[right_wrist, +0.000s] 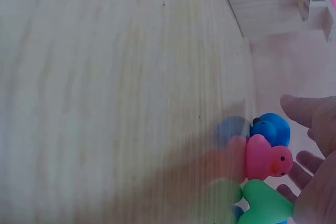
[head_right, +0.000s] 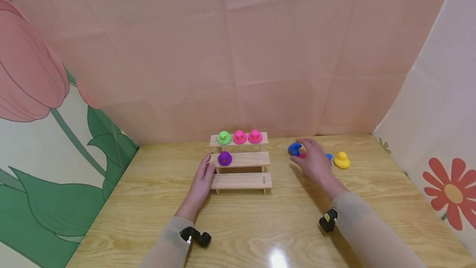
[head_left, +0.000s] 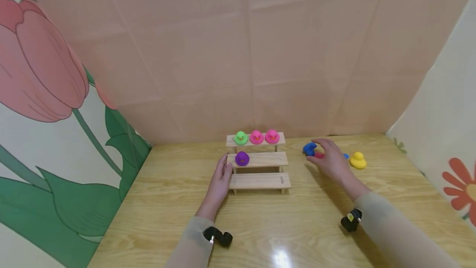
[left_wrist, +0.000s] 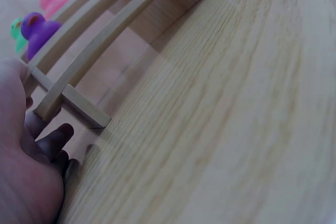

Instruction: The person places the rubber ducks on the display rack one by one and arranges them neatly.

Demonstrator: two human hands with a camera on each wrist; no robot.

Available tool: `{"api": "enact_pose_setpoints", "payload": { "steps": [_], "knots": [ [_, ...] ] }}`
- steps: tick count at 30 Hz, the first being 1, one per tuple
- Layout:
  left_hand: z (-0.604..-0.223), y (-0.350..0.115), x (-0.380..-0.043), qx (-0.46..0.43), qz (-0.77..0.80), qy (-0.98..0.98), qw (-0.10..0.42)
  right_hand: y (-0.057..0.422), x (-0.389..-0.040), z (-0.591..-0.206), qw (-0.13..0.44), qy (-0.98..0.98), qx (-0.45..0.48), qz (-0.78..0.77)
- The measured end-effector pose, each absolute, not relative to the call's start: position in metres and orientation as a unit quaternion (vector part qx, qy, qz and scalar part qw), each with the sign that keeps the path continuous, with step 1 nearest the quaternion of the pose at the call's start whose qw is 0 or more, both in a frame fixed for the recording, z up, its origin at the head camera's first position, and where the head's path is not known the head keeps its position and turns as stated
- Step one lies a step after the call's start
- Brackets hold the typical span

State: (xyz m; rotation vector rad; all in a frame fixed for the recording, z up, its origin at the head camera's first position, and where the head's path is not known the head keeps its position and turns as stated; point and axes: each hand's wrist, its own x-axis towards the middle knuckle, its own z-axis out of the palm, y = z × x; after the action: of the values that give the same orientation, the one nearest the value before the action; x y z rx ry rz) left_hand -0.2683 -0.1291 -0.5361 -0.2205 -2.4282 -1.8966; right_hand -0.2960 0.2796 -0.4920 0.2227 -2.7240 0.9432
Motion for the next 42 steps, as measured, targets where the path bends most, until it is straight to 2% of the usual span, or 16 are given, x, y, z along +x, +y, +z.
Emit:
{"api": "enact_pose_setpoints", "payload": {
  "steps": [20,42],
  "knots": [
    [-0.53,-0.128,-0.265,-0.069,-0.606,-0.792,0.029,0.283,-0.315,-0.5,0.077,-0.963,0.025,0.257],
    [-0.533,-0.128,-0.266,-0.068,-0.608,-0.791,0.026,0.286,-0.316,-0.504,0.068,-0.965,0.027,0.253]
  ]
}}
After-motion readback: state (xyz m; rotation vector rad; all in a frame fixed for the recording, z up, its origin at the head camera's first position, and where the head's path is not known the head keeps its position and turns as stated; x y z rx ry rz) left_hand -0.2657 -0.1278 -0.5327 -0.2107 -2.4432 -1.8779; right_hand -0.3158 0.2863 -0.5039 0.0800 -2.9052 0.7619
